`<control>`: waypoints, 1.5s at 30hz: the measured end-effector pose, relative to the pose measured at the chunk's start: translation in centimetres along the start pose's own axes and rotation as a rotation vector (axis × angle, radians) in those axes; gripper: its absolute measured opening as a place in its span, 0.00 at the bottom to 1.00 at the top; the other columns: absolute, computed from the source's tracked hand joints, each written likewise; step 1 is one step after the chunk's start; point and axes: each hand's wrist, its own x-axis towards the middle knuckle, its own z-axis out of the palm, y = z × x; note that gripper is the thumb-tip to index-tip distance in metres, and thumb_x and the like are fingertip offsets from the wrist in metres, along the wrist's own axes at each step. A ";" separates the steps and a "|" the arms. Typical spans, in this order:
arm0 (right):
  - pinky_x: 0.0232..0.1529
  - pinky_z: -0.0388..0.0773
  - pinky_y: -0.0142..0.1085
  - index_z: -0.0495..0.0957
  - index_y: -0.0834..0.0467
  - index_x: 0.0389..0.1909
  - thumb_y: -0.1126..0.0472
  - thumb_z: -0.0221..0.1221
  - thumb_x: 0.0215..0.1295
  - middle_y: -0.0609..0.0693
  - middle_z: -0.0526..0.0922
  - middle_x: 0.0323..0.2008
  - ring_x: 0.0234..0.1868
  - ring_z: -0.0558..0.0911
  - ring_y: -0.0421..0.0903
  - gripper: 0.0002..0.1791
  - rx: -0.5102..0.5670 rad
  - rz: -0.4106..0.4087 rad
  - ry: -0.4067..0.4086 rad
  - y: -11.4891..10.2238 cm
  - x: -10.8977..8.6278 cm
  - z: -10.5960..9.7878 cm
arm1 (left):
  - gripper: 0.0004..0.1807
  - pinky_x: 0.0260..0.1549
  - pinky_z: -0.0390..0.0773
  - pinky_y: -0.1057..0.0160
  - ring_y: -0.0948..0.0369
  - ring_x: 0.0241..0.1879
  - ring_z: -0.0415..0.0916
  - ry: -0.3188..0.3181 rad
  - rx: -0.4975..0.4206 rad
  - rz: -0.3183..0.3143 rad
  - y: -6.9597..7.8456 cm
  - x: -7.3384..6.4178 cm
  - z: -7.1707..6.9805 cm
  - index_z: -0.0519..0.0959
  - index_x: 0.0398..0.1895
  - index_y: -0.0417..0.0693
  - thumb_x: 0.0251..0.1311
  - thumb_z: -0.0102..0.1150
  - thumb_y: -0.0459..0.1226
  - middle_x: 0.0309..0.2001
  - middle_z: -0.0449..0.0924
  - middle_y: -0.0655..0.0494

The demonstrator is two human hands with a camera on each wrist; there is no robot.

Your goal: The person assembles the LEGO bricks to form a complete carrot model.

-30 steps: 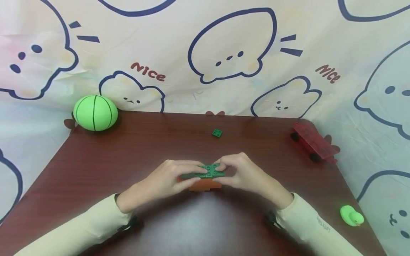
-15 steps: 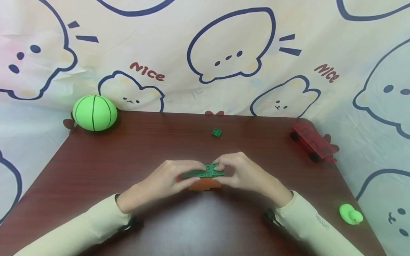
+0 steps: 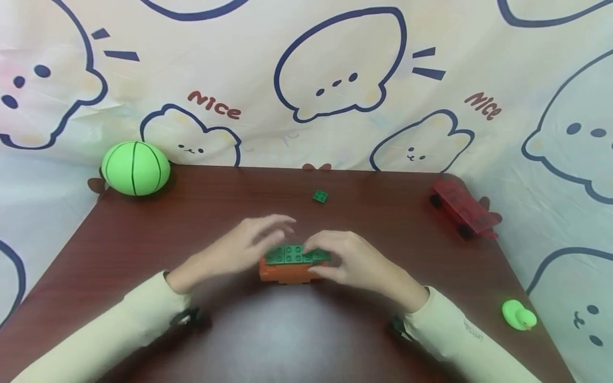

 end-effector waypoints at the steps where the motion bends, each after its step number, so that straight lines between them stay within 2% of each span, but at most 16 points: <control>1: 0.47 0.83 0.28 0.83 0.51 0.52 0.63 0.76 0.56 0.45 0.87 0.51 0.48 0.85 0.37 0.22 -0.004 0.002 -0.005 0.0 0.0 0.0 | 0.22 0.60 0.80 0.56 0.62 0.59 0.81 0.004 0.015 -0.015 -0.3 0.7 -0.6 0.74 0.69 0.53 0.79 0.48 0.49 0.61 0.83 0.58; 4: 0.46 0.84 0.29 0.84 0.50 0.53 0.64 0.75 0.58 0.46 0.86 0.53 0.49 0.85 0.39 0.22 -0.014 0.010 -0.021 -0.1 -0.1 0.0 | 0.20 0.67 0.75 0.51 0.56 0.66 0.77 -0.008 0.125 -0.054 -1.7 3.2 -2.1 0.77 0.67 0.52 0.79 0.50 0.47 0.64 0.80 0.54; 7: 0.45 0.85 0.30 0.84 0.49 0.54 0.64 0.74 0.58 0.46 0.86 0.53 0.50 0.85 0.39 0.22 -0.027 0.018 -0.035 -0.1 -0.3 -0.2 | 0.23 0.69 0.72 0.49 0.53 0.69 0.73 -0.076 0.270 -0.101 -3.3 6.0 -2.6 0.74 0.71 0.51 0.77 0.53 0.45 0.68 0.76 0.51; 11: 0.46 0.85 0.31 0.83 0.49 0.55 0.64 0.74 0.58 0.45 0.86 0.53 0.49 0.85 0.38 0.23 -0.043 0.031 -0.059 -0.1 -0.2 -0.5 | 0.28 0.71 0.70 0.48 0.51 0.74 0.67 -0.194 0.466 -0.154 -4.7 9.4 -2.3 0.67 0.77 0.55 0.77 0.52 0.43 0.75 0.67 0.49; 15: 0.47 0.85 0.33 0.83 0.49 0.55 0.63 0.74 0.59 0.45 0.86 0.53 0.50 0.84 0.38 0.23 -0.048 0.046 -0.081 -0.2 0.0 -0.5 | 0.33 0.72 0.68 0.46 0.47 0.79 0.57 -0.327 0.630 -0.184 -5.6 12.0 -1.4 0.56 0.82 0.60 0.78 0.50 0.43 0.82 0.54 0.49; 19: 0.47 0.85 0.34 0.83 0.49 0.55 0.62 0.74 0.59 0.44 0.86 0.52 0.49 0.84 0.38 0.22 -0.055 0.043 -0.088 -0.2 0.0 -0.2 | 0.37 0.72 0.69 0.47 0.46 0.82 0.49 -0.433 0.685 -0.207 -6.5 13.8 0.1 0.45 0.84 0.65 0.79 0.47 0.41 0.85 0.42 0.52; 21: 0.48 0.85 0.36 0.83 0.48 0.55 0.62 0.74 0.60 0.43 0.86 0.52 0.49 0.84 0.37 0.22 -0.061 0.047 -0.091 -0.3 -0.1 -0.1 | 0.38 0.72 0.69 0.48 0.47 0.83 0.47 -0.473 0.683 -0.216 -6.8 14.2 0.9 0.43 0.84 0.67 0.79 0.46 0.40 0.85 0.41 0.55; 23: 0.48 0.84 0.37 0.83 0.47 0.55 0.61 0.74 0.60 0.42 0.86 0.52 0.49 0.84 0.37 0.22 -0.071 0.045 -0.091 -0.3 -0.1 -0.2 | 0.37 0.73 0.68 0.49 0.47 0.83 0.47 -0.483 0.685 -0.212 -7.0 14.4 1.5 0.44 0.84 0.68 0.79 0.45 0.39 0.85 0.44 0.57; 27: 0.47 0.84 0.36 0.83 0.47 0.54 0.61 0.74 0.60 0.42 0.86 0.52 0.49 0.84 0.37 0.21 -0.085 0.034 -0.095 -0.3 0.0 -0.4 | 0.31 0.75 0.64 0.49 0.47 0.82 0.50 -0.430 0.709 -0.162 -7.0 14.0 1.5 0.58 0.81 0.60 0.79 0.48 0.41 0.83 0.52 0.55; 29: 0.46 0.84 0.34 0.84 0.47 0.54 0.61 0.74 0.59 0.42 0.86 0.51 0.49 0.84 0.37 0.21 -0.089 0.038 -0.098 -0.2 0.1 -0.6 | 0.25 0.72 0.69 0.51 0.48 0.80 0.57 -0.378 0.724 -0.108 -7.2 13.6 1.2 0.70 0.74 0.55 0.76 0.55 0.41 0.81 0.57 0.53; 31: 0.45 0.84 0.33 0.85 0.47 0.53 0.61 0.75 0.59 0.42 0.86 0.51 0.49 0.84 0.37 0.21 -0.092 0.044 -0.101 -0.3 0.2 -0.7 | 0.17 0.64 0.78 0.54 0.50 0.71 0.72 -0.329 0.710 -0.061 -7.4 12.9 0.8 0.80 0.62 0.51 0.72 0.61 0.41 0.73 0.73 0.50; 33: 0.44 0.84 0.33 0.85 0.47 0.52 0.60 0.75 0.58 0.43 0.86 0.51 0.48 0.84 0.37 0.20 -0.094 0.046 -0.097 -0.3 0.4 -0.8 | 0.09 0.54 0.83 0.57 0.55 0.56 0.82 -0.287 0.665 -0.032 -7.7 11.8 0.3 0.84 0.49 0.51 0.69 0.65 0.40 0.59 0.84 0.52; 36: 0.42 0.83 0.29 0.85 0.48 0.50 0.59 0.75 0.58 0.44 0.86 0.52 0.48 0.85 0.37 0.19 -0.076 0.045 -0.088 -0.4 0.7 -0.6 | 0.05 0.42 0.85 0.59 0.60 0.38 0.82 -0.257 0.578 -0.027 -8.0 9.4 -0.3 0.83 0.41 0.51 0.67 0.67 0.40 0.40 0.87 0.56; 41: 0.41 0.83 0.28 0.84 0.48 0.49 0.58 0.74 0.60 0.43 0.86 0.51 0.47 0.84 0.37 0.17 -0.064 0.042 -0.071 -0.6 1.2 -0.1 | 0.17 0.50 0.85 0.58 0.61 0.47 0.82 -0.206 0.385 -0.086 -6.8 4.6 -1.7 0.80 0.56 0.48 0.66 0.68 0.40 0.51 0.85 0.54; 43: 0.43 0.84 0.31 0.84 0.48 0.51 0.57 0.75 0.60 0.42 0.87 0.51 0.47 0.84 0.36 0.18 -0.088 0.040 -0.072 -0.8 1.3 0.0 | 0.21 0.51 0.85 0.59 0.61 0.49 0.82 -0.155 0.288 -0.080 -5.6 2.8 -2.5 0.78 0.60 0.46 0.66 0.67 0.38 0.53 0.84 0.53; 45: 0.45 0.84 0.33 0.85 0.47 0.52 0.57 0.75 0.59 0.42 0.87 0.50 0.47 0.84 0.36 0.19 -0.116 0.038 -0.075 -0.9 1.3 0.1 | 0.21 0.50 0.86 0.59 0.61 0.47 0.82 -0.091 0.187 -0.047 -4.0 1.0 -3.3 0.79 0.60 0.46 0.64 0.67 0.37 0.53 0.84 0.54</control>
